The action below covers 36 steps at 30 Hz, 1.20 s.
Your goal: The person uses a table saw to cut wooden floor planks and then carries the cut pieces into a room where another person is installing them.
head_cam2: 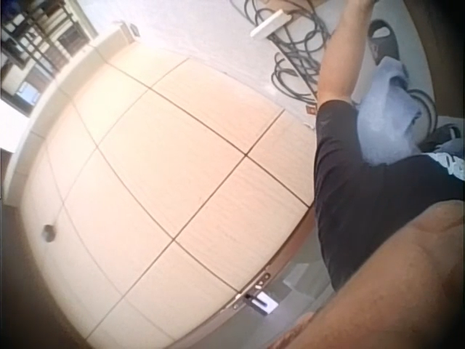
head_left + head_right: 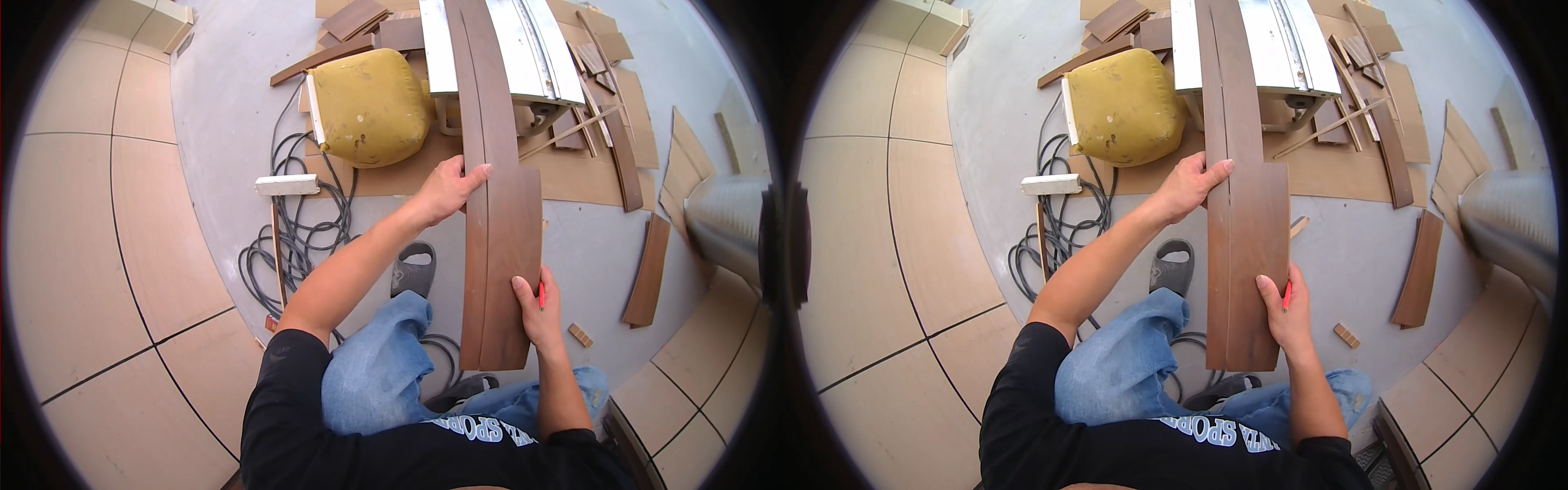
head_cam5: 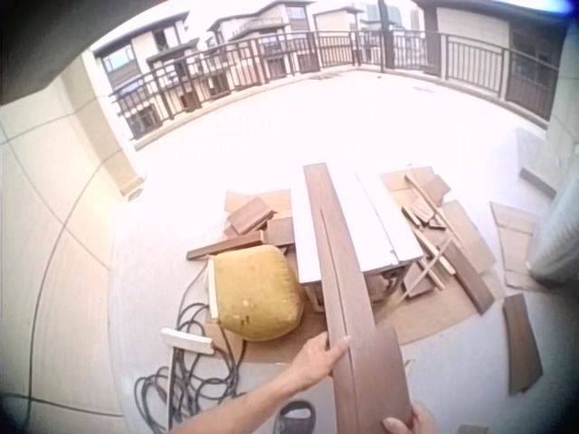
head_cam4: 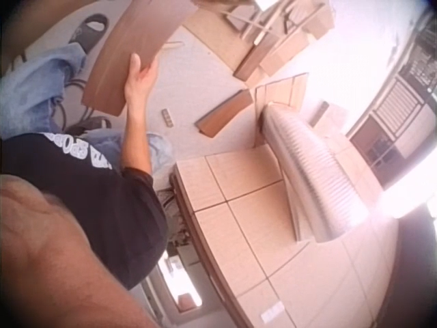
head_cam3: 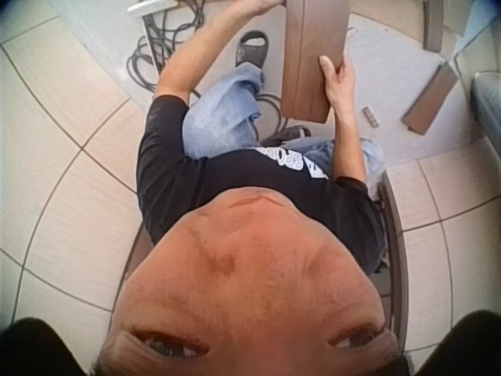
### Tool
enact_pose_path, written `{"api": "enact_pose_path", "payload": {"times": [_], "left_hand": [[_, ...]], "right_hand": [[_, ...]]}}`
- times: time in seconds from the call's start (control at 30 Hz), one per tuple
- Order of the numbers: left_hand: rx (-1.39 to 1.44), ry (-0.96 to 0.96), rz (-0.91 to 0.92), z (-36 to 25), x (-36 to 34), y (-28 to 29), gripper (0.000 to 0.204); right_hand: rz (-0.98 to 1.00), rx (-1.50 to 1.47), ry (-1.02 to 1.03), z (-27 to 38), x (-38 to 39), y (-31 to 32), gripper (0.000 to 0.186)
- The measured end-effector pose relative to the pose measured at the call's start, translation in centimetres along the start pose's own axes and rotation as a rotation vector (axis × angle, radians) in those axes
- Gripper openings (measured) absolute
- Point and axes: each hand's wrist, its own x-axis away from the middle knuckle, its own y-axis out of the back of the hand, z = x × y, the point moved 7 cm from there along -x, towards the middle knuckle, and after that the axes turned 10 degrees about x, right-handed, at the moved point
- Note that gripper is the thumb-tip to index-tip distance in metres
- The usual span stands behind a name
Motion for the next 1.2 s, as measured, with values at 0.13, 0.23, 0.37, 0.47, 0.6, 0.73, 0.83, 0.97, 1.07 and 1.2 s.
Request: {"api": "enact_pose_path", "payload": {"times": [0.13, 0.23, 0.37, 0.47, 0.6, 0.73, 0.83, 0.97, 1.07, 1.2], "left_hand": [[-0.01, -0.003, -0.008, 0.2, 0.7, -0.3, 0.053], [-0.015, -0.019, -0.011, 0.4, 0.9, -0.4, 0.053], [-0.039, 0.016, 0.019, 0.6, 1.6, -0.8, 0.052], [-0.015, 0.041, 0.051, -0.1, 1.8, -1.1, 0.051], [0.082, 0.036, -0.046, -2.1, -1.2, 1.1, 0.049], [0.006, -0.005, -0.059, -2.6, -3.7, 1.8, 0.049], [-0.011, -0.022, -0.056, -2.1, -3.6, 1.6, 0.049], [-0.001, -0.005, -0.028, -1.7, -2.9, 1.3, 0.051], [0.025, 0.01, -0.022, -1.3, -2.2, 1.0, 0.051], [-0.02, 0.009, -0.013, -0.9, -1.7, 0.8, 0.051]], "right_hand": [[-0.008, 0.011, -0.007, 0.0, 0.8, 0.1, 0.04], [-0.014, 0.012, -0.013, -0.2, 1.3, 0.1, 0.04], [-0.01, -0.015, -0.034, -1.3, 1.9, 0.3, 0.039], [-0.018, -0.012, 0.002, -1.1, 2.1, 0.3, 0.039], [-0.004, 0.029, -0.033, -0.8, 2.7, 0.2, 0.039], [0.003, 0.04, -0.034, -1.3, 3.2, 0.2, 0.041], [0.006, 0.036, -0.028, -1.4, 3.5, 0.3, 0.042], [-0.016, 0.08, -0.007, -1.9, 4.2, 0.4, 0.042], [-0.012, 0.099, -0.009, -1.6, 4.7, 0.5, 0.043], [-0.01, 0.144, -0.017, -1.6, 5.6, 0.6, 0.041]]}}
